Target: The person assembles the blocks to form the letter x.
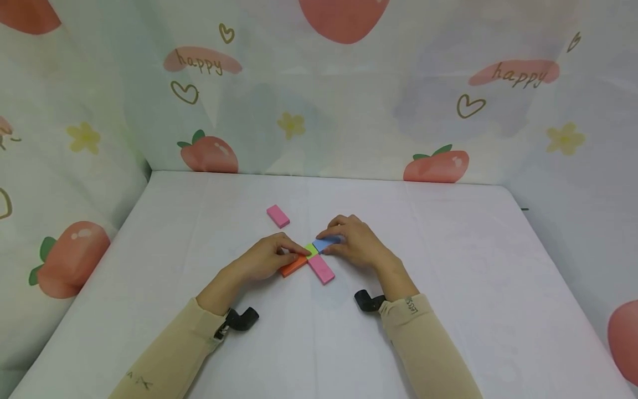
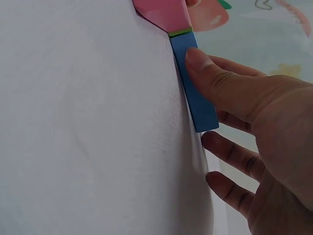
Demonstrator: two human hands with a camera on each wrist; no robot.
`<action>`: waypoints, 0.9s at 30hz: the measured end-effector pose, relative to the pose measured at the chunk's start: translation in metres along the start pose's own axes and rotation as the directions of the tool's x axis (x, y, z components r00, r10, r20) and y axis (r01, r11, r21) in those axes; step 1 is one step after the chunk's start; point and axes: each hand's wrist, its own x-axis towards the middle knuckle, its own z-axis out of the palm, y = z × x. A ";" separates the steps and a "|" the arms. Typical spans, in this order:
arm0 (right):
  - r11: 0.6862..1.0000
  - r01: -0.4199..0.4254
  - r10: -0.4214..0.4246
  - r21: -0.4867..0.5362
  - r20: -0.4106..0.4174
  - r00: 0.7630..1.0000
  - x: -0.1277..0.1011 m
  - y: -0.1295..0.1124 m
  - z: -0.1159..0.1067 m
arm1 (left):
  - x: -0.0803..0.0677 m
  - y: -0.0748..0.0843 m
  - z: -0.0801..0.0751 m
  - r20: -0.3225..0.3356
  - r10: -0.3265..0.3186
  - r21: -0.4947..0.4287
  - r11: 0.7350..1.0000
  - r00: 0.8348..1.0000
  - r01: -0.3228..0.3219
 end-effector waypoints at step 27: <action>1.000 0.003 -0.003 -0.010 0.005 1.000 0.000 0.000 0.001 | 0.001 0.001 0.000 -0.012 -0.015 0.016 1.000 1.000 0.015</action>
